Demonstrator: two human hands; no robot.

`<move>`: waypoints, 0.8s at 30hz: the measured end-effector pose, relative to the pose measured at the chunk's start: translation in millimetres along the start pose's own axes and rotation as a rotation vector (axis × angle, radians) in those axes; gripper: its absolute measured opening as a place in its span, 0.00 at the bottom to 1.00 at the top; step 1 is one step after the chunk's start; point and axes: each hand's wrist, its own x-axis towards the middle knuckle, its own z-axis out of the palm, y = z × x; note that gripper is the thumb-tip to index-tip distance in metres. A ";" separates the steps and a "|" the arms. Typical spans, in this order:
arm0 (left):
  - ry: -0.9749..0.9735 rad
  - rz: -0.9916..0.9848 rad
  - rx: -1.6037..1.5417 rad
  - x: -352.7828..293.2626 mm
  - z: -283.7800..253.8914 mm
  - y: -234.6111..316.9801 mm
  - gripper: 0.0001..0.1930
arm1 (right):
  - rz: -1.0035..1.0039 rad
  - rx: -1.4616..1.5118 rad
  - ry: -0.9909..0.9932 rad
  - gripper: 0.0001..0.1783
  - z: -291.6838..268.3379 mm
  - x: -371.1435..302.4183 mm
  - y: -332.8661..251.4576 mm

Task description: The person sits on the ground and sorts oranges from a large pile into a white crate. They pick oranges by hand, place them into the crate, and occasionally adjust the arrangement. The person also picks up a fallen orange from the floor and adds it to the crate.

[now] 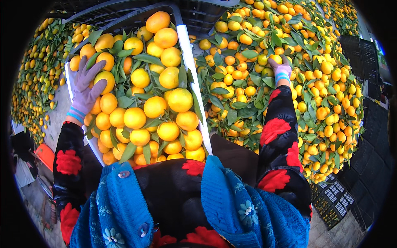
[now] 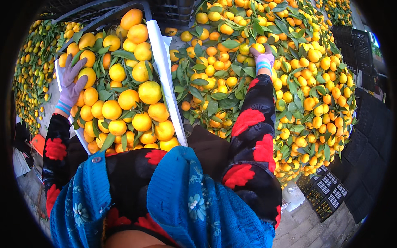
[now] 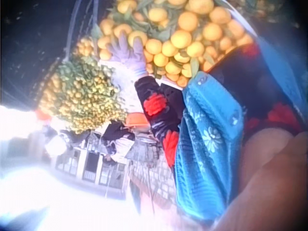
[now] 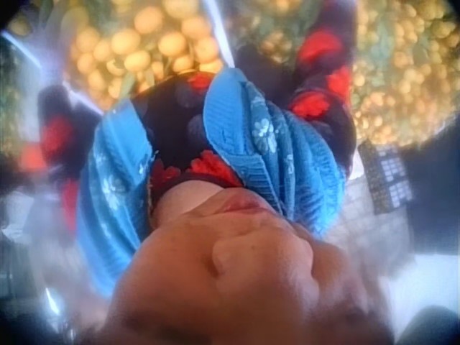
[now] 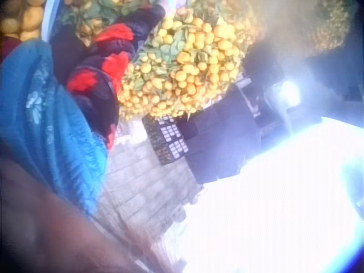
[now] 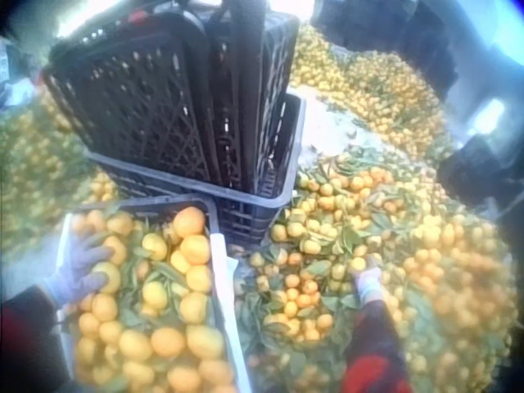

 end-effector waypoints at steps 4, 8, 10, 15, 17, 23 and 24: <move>0.004 0.011 0.021 2.5 -2.0 1.3 0.24 | 0.024 0.679 -0.321 0.32 -12.4 -37.4 -7.7; 0.006 -0.062 -0.071 2.7 0.3 8.1 0.25 | -0.100 1.424 -0.819 0.35 -38.5 -100.8 -60.6; -0.019 -0.111 -0.056 2.4 1.7 11.2 0.25 | -0.218 1.299 -1.005 0.40 -54.3 -127.7 -108.7; -0.038 -0.136 0.002 4.2 2.7 21.1 0.25 | -0.469 0.755 -1.072 0.38 -46.8 -221.5 -233.4; -0.026 -0.139 0.001 7.2 2.9 23.6 0.25 | -0.672 0.422 -0.965 0.35 -19.9 -254.3 -272.3; -0.011 -0.156 0.005 6.4 4.2 29.1 0.25 | -0.924 -0.229 -0.867 0.29 52.5 -310.8 -315.8; -0.003 -0.143 0.019 7.0 3.8 29.4 0.25 | -0.894 -0.198 -0.833 0.28 54.8 -314.7 -311.9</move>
